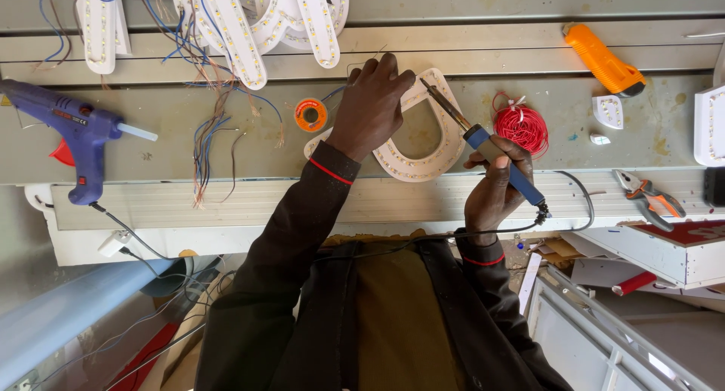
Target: Soldering electrical wires to LED strips mounted on plastic sign letters to create illuminated signage.
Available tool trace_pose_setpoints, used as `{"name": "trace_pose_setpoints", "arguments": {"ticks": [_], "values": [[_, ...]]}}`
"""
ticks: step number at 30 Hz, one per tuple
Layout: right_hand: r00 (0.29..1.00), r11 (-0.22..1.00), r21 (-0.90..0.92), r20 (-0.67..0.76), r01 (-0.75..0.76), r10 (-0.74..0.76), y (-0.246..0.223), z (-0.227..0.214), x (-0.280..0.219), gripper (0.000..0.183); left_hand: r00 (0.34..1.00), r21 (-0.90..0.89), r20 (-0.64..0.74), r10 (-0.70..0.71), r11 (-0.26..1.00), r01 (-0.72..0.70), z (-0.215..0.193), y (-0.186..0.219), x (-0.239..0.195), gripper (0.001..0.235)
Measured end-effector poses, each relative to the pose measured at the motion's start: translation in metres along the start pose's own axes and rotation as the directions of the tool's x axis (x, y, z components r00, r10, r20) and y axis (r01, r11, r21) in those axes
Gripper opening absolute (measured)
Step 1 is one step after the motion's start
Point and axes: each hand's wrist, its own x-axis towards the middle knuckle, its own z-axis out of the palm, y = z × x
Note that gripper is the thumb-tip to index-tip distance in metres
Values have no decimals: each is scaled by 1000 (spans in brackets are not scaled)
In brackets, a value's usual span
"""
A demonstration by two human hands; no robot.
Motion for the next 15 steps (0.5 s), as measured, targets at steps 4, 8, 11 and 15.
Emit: {"name": "trace_pose_setpoints", "arguments": {"ticks": [4, 8, 11, 15], "values": [[1000, 1000, -4, 3, -11, 11, -1, -3, -2, 55, 1000, 10, -3, -4, 1000, 4, 0, 1, -1, 38], [1000, 1000, 5, -18, -10, 10, -2, -7, -4, 53, 1000, -21, -19, -10, 1000, 9, -12, 4, -2, 32], [999, 999, 31, -2, 39, -39, 12, -17, -2, 53, 998, -66, -60, -14, 998, 10, -26, 5, -7, 23], [996, 994, 64, 1, 89, -90, 22, -26, -4, 51, 993, -34, -112, -42, 999, 38, -52, 17, -24, 22]]}}
